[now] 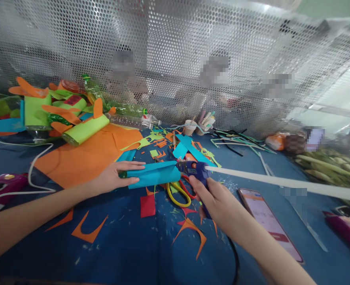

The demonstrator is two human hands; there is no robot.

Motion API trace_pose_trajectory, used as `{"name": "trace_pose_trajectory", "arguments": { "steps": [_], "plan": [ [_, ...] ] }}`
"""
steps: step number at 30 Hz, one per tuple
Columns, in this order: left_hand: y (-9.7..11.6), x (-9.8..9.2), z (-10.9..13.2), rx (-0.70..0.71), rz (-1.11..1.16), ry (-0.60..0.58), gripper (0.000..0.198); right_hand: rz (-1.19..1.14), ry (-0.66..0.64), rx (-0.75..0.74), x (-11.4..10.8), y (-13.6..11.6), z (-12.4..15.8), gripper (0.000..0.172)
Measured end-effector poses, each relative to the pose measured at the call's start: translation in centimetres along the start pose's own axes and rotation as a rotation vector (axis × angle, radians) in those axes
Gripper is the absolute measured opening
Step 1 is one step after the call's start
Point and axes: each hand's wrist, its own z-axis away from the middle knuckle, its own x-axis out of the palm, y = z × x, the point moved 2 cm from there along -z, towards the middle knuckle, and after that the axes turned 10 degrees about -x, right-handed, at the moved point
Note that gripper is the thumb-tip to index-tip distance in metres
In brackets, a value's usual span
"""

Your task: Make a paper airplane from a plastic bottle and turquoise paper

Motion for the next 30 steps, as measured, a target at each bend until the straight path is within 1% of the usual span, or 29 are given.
{"name": "trace_pose_trajectory", "arguments": {
  "steps": [3, 5, 10, 13, 16, 19, 25, 30],
  "plan": [
    [0.0, 0.0, 0.0, -0.009, -0.006, 0.014, 0.038, 0.030, 0.003, -0.033, 0.4, -0.7, 0.3, 0.040],
    [-0.1, 0.0, 0.0, -0.014, -0.009, 0.017, 0.038, 0.021, -0.026, -0.037, 1.1, -1.2, 0.5, 0.040],
    [-0.2, 0.1, -0.1, 0.002, 0.045, -0.009, 0.040, -0.199, -0.176, -0.003, 4.0, -1.8, 0.6, 0.040],
    [-0.5, 0.2, -0.2, 0.015, 0.054, -0.014, 0.039, -0.286, -0.209, 0.000, 5.4, -1.9, 0.5, 0.042],
    [-0.9, 0.4, -0.2, 0.059, 0.099, 0.018, 0.036, -0.344, -0.246, -0.024, 6.4, -2.0, 0.4, 0.042],
    [-1.1, 0.5, -0.2, 0.084, 0.130, 0.027, 0.033, -0.334, -0.271, -0.075, 6.9, -2.2, 0.2, 0.040],
    [-0.6, 0.2, -0.1, 0.062, 0.092, -0.019, 0.032, -0.356, -0.273, -0.068, 7.2, -3.1, 0.0, 0.042],
    [-0.3, 0.0, -0.1, 0.038, 0.082, -0.024, 0.030, -0.330, -0.252, -0.082, 7.3, -3.3, 0.0, 0.040]
  ]
}}
